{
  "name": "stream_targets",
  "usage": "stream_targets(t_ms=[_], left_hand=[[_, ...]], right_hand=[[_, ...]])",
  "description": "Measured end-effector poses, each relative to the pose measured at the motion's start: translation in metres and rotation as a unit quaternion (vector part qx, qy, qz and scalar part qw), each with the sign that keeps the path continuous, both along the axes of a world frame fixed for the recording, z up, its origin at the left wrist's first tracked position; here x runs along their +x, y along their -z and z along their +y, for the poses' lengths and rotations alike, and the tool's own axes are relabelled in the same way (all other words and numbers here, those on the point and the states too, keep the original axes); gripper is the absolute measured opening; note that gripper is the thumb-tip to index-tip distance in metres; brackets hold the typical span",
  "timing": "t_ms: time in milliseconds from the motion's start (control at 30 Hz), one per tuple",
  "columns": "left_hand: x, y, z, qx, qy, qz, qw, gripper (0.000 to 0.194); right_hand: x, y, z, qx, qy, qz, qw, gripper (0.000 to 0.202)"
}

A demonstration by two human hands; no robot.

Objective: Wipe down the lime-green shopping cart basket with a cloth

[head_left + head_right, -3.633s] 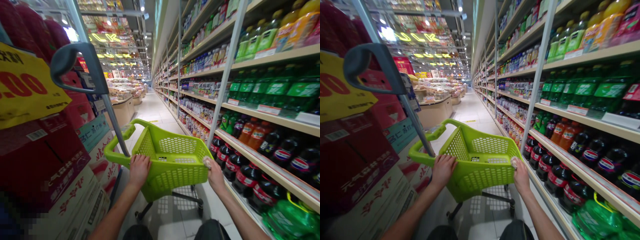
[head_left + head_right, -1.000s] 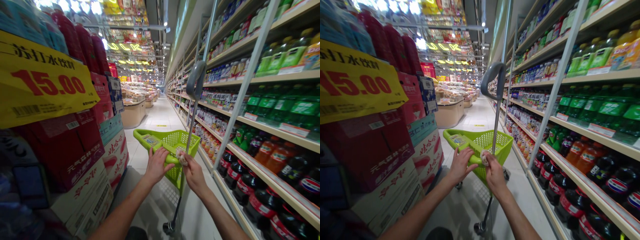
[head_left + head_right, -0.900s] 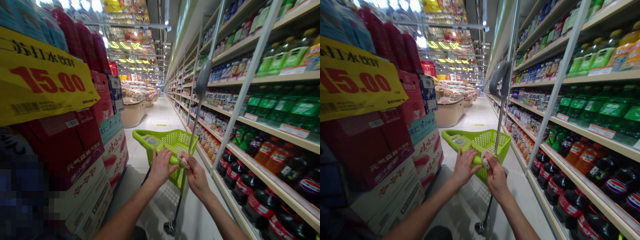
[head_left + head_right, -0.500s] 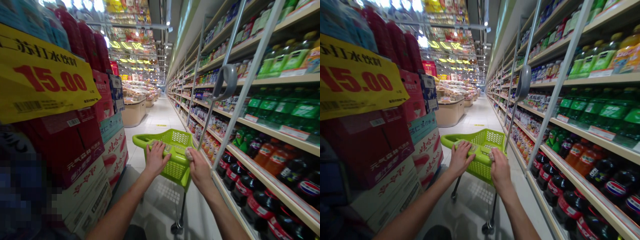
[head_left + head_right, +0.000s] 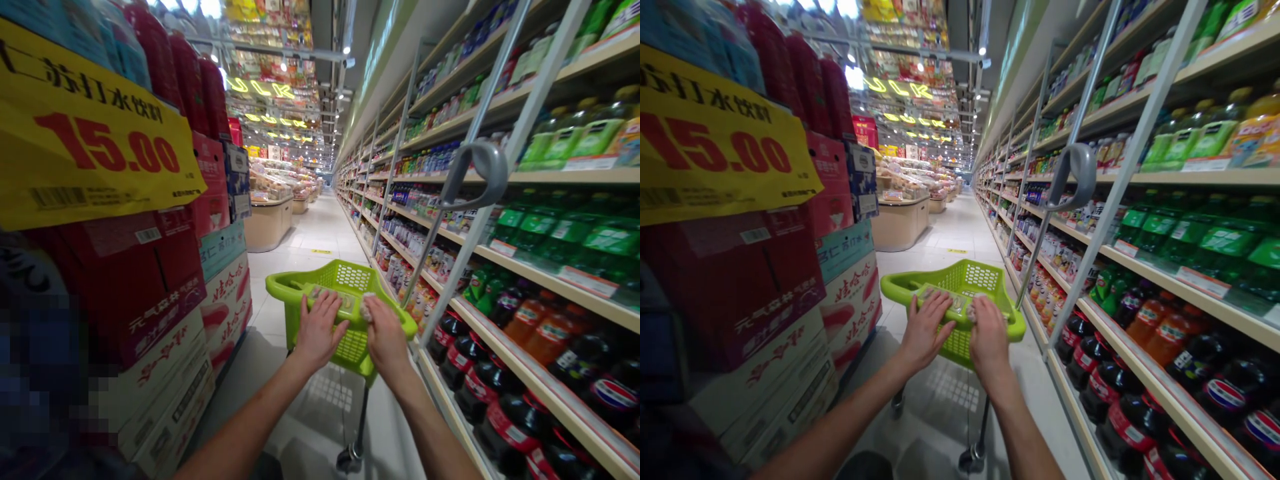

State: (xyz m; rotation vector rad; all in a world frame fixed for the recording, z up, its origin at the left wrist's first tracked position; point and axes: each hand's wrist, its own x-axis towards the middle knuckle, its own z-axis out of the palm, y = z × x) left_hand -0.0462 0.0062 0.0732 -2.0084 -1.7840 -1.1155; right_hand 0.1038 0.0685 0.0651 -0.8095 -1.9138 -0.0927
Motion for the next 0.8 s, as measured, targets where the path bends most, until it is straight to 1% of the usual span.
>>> stream_targets(t_ms=[67, 133, 200, 267, 300, 333, 367, 400, 467, 500, 533, 600, 667, 733, 767, 800], left_hand=[[0.000, -0.001, 0.000, 0.018, -0.007, -0.050, 0.999, 0.037], [0.000, -0.007, 0.000, 0.040, -0.012, -0.102, 0.994, 0.040], [0.003, -0.017, 0.001, 0.035, 0.014, -0.114, 0.993, 0.041], [0.009, -0.026, 0.004, -0.003, 0.053, -0.081, 0.995, 0.038], [0.014, -0.030, 0.005, -0.023, 0.059, -0.060, 0.996, 0.036], [0.019, -0.032, 0.007, -0.035, 0.055, -0.040, 0.997, 0.035], [0.023, -0.033, 0.009, -0.041, 0.045, -0.019, 0.998, 0.035], [0.027, -0.032, 0.011, -0.040, 0.035, -0.002, 0.999, 0.036], [0.031, -0.030, 0.014, -0.029, 0.030, 0.021, 0.999, 0.036], [0.030, -0.028, 0.014, -0.022, 0.036, 0.027, 0.999, 0.034], [0.025, -0.026, 0.013, -0.015, 0.041, 0.031, 0.999, 0.032], [0.006, -0.022, 0.012, 0.002, 0.031, 0.028, 0.999, 0.029], [-0.022, -0.019, 0.010, 0.021, -0.020, 0.011, 1.000, 0.027], [-0.047, -0.016, 0.009, 0.041, -0.098, -0.018, 0.994, 0.027], [-0.054, -0.014, 0.009, 0.049, -0.119, -0.028, 0.991, 0.027], [-0.055, -0.013, 0.009, 0.057, -0.127, -0.031, 0.990, 0.027]], right_hand=[[-0.030, -0.001, -0.011, -0.011, -0.057, -0.001, 0.998, 0.055], [-0.049, -0.005, -0.018, -0.036, -0.099, 0.017, 0.994, 0.060], [-0.054, -0.009, -0.019, -0.076, -0.146, 0.054, 0.985, 0.064], [-0.045, -0.011, -0.014, -0.109, -0.191, 0.116, 0.969, 0.066], [-0.038, -0.012, -0.011, -0.115, -0.199, 0.151, 0.961, 0.065], [-0.030, -0.012, -0.008, -0.114, -0.190, 0.182, 0.958, 0.063], [-0.022, -0.012, -0.005, -0.107, -0.163, 0.198, 0.961, 0.061], [-0.015, -0.012, -0.003, -0.098, -0.121, 0.193, 0.969, 0.058], [-0.004, -0.011, -0.002, -0.082, -0.030, 0.125, 0.988, 0.052], [0.000, -0.011, -0.002, -0.076, 0.007, 0.082, 0.994, 0.050], [0.003, -0.011, -0.003, -0.070, 0.033, 0.046, 0.996, 0.048], [0.007, -0.009, -0.006, -0.058, 0.057, 0.009, 0.997, 0.046], [0.009, -0.008, -0.009, -0.046, 0.059, 0.004, 0.997, 0.046], [0.009, -0.005, -0.011, -0.033, 0.053, 0.004, 0.998, 0.045], [0.008, -0.004, -0.012, -0.025, 0.052, 0.005, 0.998, 0.045], [0.007, -0.002, -0.013, -0.016, 0.052, 0.006, 0.998, 0.043]])
